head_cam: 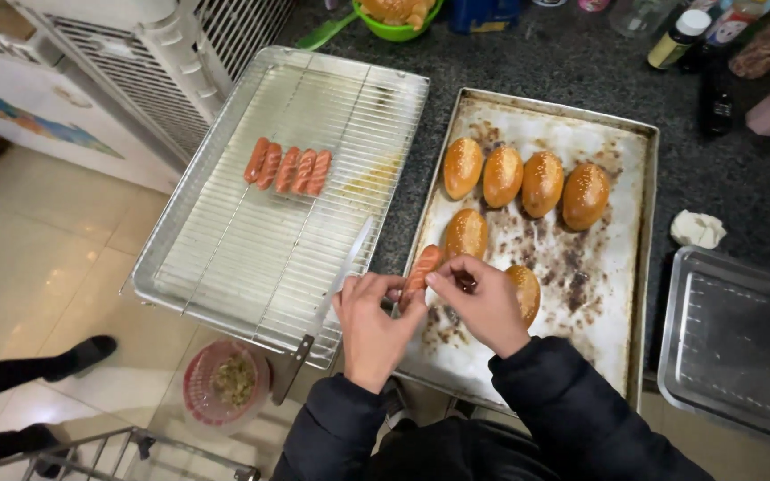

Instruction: The person assembles hot dogs by placing cooked sausages into sliced buns on a baking tray. They then use a squeeze bottle to apply a white sauce in a zigzag pattern over each hot dog.

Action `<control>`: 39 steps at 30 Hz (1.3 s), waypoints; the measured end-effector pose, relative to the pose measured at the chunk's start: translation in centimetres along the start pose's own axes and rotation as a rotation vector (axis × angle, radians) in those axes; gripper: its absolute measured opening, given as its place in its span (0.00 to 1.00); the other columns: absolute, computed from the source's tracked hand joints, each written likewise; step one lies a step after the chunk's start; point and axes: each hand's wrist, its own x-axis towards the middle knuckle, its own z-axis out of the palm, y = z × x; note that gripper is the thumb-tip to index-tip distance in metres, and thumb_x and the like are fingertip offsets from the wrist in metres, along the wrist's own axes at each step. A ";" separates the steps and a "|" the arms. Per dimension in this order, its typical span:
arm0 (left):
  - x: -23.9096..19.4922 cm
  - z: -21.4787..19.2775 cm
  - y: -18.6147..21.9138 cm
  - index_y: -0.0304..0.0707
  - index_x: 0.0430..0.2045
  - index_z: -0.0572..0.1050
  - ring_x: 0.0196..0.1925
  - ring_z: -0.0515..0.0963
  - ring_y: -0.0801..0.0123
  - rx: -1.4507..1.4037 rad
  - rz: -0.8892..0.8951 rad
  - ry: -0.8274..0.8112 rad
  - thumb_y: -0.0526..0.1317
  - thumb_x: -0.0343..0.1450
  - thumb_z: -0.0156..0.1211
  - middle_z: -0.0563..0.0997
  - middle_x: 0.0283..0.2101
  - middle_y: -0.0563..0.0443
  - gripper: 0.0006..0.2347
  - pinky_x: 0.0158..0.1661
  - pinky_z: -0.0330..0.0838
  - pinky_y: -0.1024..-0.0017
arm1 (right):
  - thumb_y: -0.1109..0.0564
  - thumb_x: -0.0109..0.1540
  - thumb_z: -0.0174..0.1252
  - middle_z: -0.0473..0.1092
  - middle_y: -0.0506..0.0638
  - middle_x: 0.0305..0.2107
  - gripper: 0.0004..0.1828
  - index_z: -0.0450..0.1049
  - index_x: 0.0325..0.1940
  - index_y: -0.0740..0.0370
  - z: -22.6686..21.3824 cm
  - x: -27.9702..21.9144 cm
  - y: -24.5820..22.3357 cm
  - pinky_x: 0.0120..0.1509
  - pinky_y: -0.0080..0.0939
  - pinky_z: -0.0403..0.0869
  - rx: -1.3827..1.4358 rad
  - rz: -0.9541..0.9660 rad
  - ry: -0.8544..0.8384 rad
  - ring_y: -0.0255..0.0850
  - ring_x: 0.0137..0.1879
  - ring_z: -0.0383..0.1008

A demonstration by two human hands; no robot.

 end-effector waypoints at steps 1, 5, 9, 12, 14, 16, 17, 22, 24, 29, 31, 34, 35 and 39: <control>-0.4 -0.1 -0.3 0.49 0.30 0.87 0.43 0.81 0.61 0.003 -0.005 0.004 0.47 0.63 0.79 0.78 0.26 0.59 0.08 0.55 0.69 0.61 | 0.53 0.64 0.80 0.81 0.52 0.26 0.11 0.89 0.42 0.63 0.2 0.0 0.6 0.41 0.37 0.82 0.000 0.000 -0.007 0.36 0.35 0.77; -1.3 -0.9 -1.2 0.49 0.29 0.88 0.43 0.82 0.63 0.006 -0.043 0.010 0.47 0.64 0.79 0.78 0.26 0.60 0.08 0.55 0.69 0.62 | 0.58 0.67 0.75 0.84 0.52 0.30 0.06 0.90 0.45 0.62 0.9 0.2 2.4 0.41 0.37 0.83 0.018 0.003 -0.033 0.34 0.37 0.78; -2.0 -1.8 -1.4 0.46 0.31 0.88 0.44 0.82 0.60 0.013 -0.044 0.017 0.46 0.64 0.80 0.79 0.27 0.57 0.09 0.56 0.69 0.59 | 0.58 0.66 0.75 0.85 0.52 0.30 0.06 0.90 0.45 0.61 1.3 0.1 3.6 0.38 0.35 0.83 0.016 -0.005 -0.010 0.33 0.36 0.79; -2.4 -2.2 -1.2 0.45 0.31 0.87 0.43 0.81 0.61 0.052 0.020 0.042 0.44 0.64 0.78 0.77 0.27 0.58 0.08 0.55 0.68 0.60 | 0.55 0.65 0.77 0.85 0.52 0.27 0.06 0.91 0.43 0.59 2.1 -0.6 1.7 0.38 0.36 0.82 -0.051 0.029 -0.016 0.34 0.34 0.79; -2.9 -2.4 -1.7 0.45 0.31 0.87 0.43 0.81 0.61 0.101 0.056 0.069 0.44 0.64 0.78 0.77 0.27 0.58 0.08 0.55 0.68 0.60 | 0.55 0.64 0.76 0.85 0.51 0.27 0.06 0.91 0.42 0.58 2.5 -0.9 1.5 0.38 0.36 0.82 -0.055 0.043 -0.019 0.33 0.34 0.79; -3.4 -2.7 -1.9 0.45 0.31 0.87 0.44 0.80 0.61 0.152 0.091 0.097 0.43 0.64 0.78 0.78 0.28 0.58 0.08 0.56 0.68 0.59 | 0.56 0.64 0.76 0.85 0.51 0.27 0.05 0.92 0.42 0.58 3.1 -1.1 1.7 0.39 0.35 0.82 -0.060 0.058 -0.025 0.33 0.33 0.79; -3.6 -2.8 -1.9 0.46 0.30 0.86 0.44 0.80 0.62 0.206 0.134 0.125 0.42 0.63 0.78 0.76 0.28 0.59 0.07 0.56 0.68 0.59 | 0.55 0.64 0.75 0.85 0.50 0.26 0.05 0.91 0.41 0.57 3.4 -1.3 1.9 0.37 0.35 0.82 -0.081 0.077 -0.026 0.33 0.32 0.79; -4.9 -4.3 -3.2 0.47 0.28 0.84 0.43 0.79 0.62 0.271 0.156 0.182 0.43 0.63 0.77 0.74 0.27 0.59 0.07 0.56 0.69 0.58 | 0.53 0.64 0.74 0.83 0.50 0.24 0.05 0.91 0.39 0.56 5.0 -1.8 3.0 0.35 0.36 0.81 -0.126 0.076 -0.050 0.35 0.28 0.80; -5.2 -5.9 -3.4 0.43 0.28 0.87 0.39 0.82 0.62 -0.031 -0.185 0.021 0.46 0.69 0.76 0.78 0.25 0.57 0.08 0.50 0.71 0.60 | 0.56 0.67 0.70 0.82 0.53 0.27 0.05 0.90 0.44 0.57 5.7 -2.3 2.4 0.42 0.40 0.84 0.016 0.119 -0.091 0.38 0.33 0.82; -7.6 -8.1 -6.5 0.42 0.30 0.90 0.36 0.77 0.74 -0.649 -0.646 0.071 0.40 0.73 0.71 0.82 0.24 0.52 0.05 0.42 0.70 0.73 | 0.59 0.71 0.67 0.77 0.53 0.27 0.06 0.86 0.47 0.64 7.2 -2.4 1.4 0.46 0.40 0.83 0.170 0.052 -0.164 0.39 0.35 0.80; -9.1 -9.7 -6.2 0.41 0.30 0.89 0.37 0.77 0.73 -0.784 -0.709 0.165 0.39 0.75 0.68 0.82 0.25 0.52 0.06 0.42 0.68 0.74 | 0.58 0.73 0.66 0.75 0.52 0.26 0.07 0.84 0.47 0.65 8.0 -2.6 0.6 0.47 0.40 0.83 0.201 0.025 -0.216 0.38 0.34 0.79; -12.7 -11.4 -6.3 0.42 0.30 0.89 0.35 0.80 0.71 -0.798 -0.771 0.305 0.39 0.75 0.69 0.83 0.22 0.50 0.05 0.41 0.66 0.76 | 0.60 0.76 0.59 0.71 0.54 0.23 0.08 0.80 0.45 0.64 8.9 -3.8 -1.7 0.49 0.42 0.79 0.229 -0.007 -0.295 0.40 0.34 0.76; -14.4 -11.6 -6.7 0.41 0.25 0.85 0.33 0.75 0.73 -0.849 -0.774 0.341 0.38 0.76 0.67 0.81 0.24 0.52 0.08 0.40 0.64 0.73 | 0.58 0.76 0.55 0.67 0.51 0.24 0.11 0.72 0.39 0.61 9.3 -4.2 -2.6 0.45 0.43 0.73 0.308 -0.025 -0.341 0.40 0.33 0.71; -19.1 -14.3 -4.9 0.32 0.28 0.86 0.38 0.74 0.70 -0.731 -0.970 0.514 0.39 0.75 0.71 0.80 0.31 0.51 0.08 0.46 0.68 0.70 | 0.57 0.77 0.48 0.58 0.49 0.26 0.18 0.61 0.32 0.56 11.6 -5.2 -4.4 0.42 0.44 0.63 0.461 -0.081 -0.422 0.42 0.31 0.65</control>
